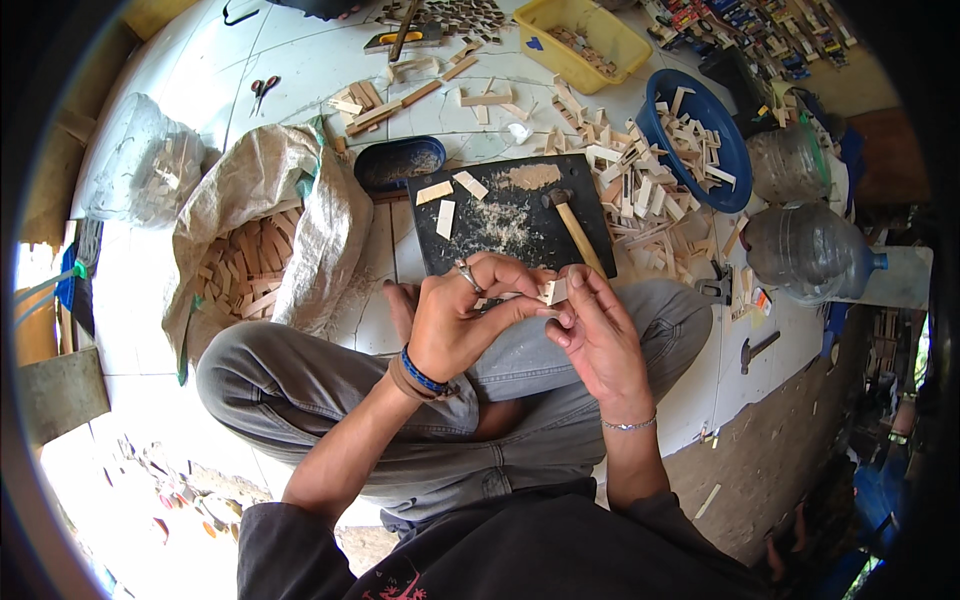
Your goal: The person sits on the floor and repeatedly picks up small wooden pieces from a sack. They place each piece on a black board and use a hammer to strike and shape it, then set the finished piece aside. Another person works nearby in the background.
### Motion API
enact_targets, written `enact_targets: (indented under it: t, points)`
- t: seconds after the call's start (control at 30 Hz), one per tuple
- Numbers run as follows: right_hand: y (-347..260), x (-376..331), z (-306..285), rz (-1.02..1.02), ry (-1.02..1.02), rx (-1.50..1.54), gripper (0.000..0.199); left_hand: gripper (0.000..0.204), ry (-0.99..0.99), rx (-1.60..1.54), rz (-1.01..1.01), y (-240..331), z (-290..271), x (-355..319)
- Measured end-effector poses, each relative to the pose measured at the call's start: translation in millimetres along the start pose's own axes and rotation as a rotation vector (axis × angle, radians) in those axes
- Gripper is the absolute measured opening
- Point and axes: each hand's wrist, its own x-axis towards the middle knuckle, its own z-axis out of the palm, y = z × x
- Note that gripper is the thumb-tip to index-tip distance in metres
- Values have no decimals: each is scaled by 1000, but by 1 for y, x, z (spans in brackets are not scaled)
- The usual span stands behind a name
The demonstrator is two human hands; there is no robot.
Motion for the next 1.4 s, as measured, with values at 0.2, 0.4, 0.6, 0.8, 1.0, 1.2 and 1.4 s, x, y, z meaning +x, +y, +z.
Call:
enact_targets:
  t: [0.2,0.4,0.6,0.8,1.0,1.2,1.4]
  points:
    - [-2,1,-1,0,-18,-3,16,17,9,-4,-4,1,1,0]
    - [-1,2,-2,4,-3,-9,16,18,1,18,-10,-2,0,0]
    - [-2,2,0,8,3,-16,17,18,-5,20,-30,-4,-1,0]
    - [4,15,-1,143,50,207,18,37,-26,331,135,15,-9,13]
    - [4,34,-16,319,-14,423,20,41,-129,588,212,39,-48,24]
    - [19,45,-12,151,142,-156,29,27,168,649,167,38,-54,22]
    - [52,55,-13,-602,63,-1423,36,25,370,579,7,27,-64,25]
